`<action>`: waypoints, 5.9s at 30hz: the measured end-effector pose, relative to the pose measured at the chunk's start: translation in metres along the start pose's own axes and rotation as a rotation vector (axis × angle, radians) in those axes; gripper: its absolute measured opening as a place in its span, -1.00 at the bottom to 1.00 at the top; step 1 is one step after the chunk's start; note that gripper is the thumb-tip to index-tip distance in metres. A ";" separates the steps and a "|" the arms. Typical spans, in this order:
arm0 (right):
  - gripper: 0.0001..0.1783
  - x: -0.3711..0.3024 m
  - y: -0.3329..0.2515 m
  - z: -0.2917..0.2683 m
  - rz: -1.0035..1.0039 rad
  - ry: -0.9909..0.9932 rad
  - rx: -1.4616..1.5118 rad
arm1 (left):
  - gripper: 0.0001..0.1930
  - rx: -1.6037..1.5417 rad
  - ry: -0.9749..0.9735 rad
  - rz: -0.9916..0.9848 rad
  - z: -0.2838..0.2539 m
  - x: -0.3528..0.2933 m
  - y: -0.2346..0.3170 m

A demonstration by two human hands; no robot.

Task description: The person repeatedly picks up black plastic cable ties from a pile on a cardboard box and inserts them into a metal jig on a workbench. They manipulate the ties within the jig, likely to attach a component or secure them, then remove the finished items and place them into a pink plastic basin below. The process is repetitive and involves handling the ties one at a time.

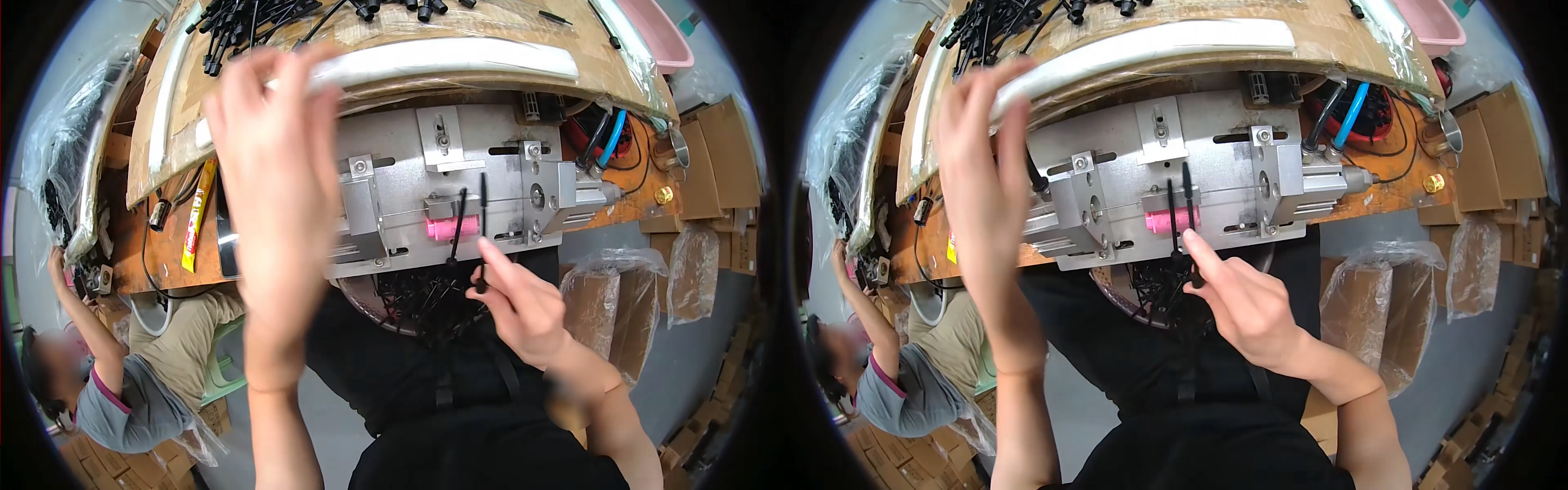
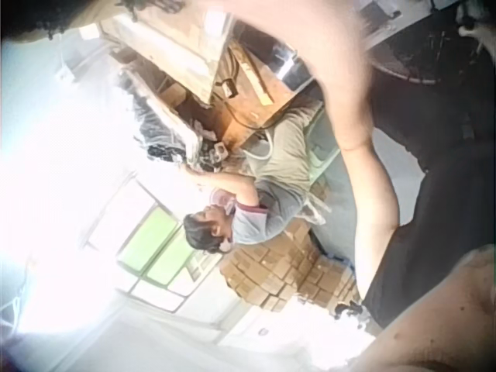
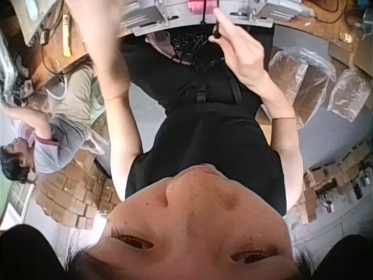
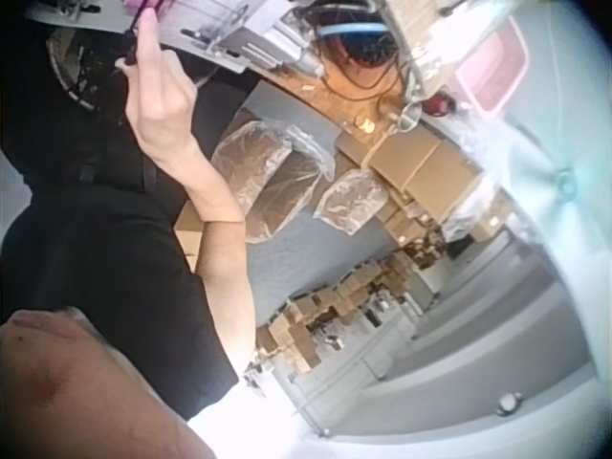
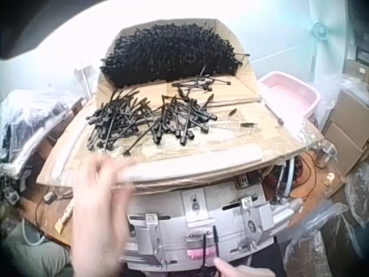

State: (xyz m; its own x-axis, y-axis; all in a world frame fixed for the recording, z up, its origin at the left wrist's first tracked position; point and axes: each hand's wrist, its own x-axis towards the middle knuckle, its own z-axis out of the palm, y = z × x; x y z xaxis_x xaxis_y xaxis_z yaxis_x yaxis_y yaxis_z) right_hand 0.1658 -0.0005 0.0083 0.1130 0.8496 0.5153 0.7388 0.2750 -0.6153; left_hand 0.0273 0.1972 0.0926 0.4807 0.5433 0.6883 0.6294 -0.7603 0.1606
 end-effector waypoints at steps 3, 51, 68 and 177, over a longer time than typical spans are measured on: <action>-0.26 0.001 0.004 0.015 -0.006 -0.064 -0.015 | -0.80 -0.170 -0.237 0.052 0.002 0.036 -0.055; -0.75 0.271 0.032 -0.127 0.228 -0.192 -0.072 | -0.81 -0.335 -0.113 -0.030 -0.017 0.004 0.012; -0.74 0.218 0.044 -0.136 0.054 0.230 0.555 | -0.45 -0.338 -0.031 0.090 -0.004 -0.042 0.035; -0.80 0.236 0.021 -0.068 -0.278 -0.190 -0.558 | -0.76 -0.642 -0.035 -0.159 -0.065 0.097 -0.001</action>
State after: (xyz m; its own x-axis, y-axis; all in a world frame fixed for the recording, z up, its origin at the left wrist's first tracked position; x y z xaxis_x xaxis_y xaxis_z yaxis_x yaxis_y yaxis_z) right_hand 0.2532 0.1752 0.1581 -0.2132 0.8593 0.4649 0.9634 0.2640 -0.0460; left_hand 0.0331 0.2274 0.2054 0.4387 0.6695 0.5995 0.2104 -0.7251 0.6558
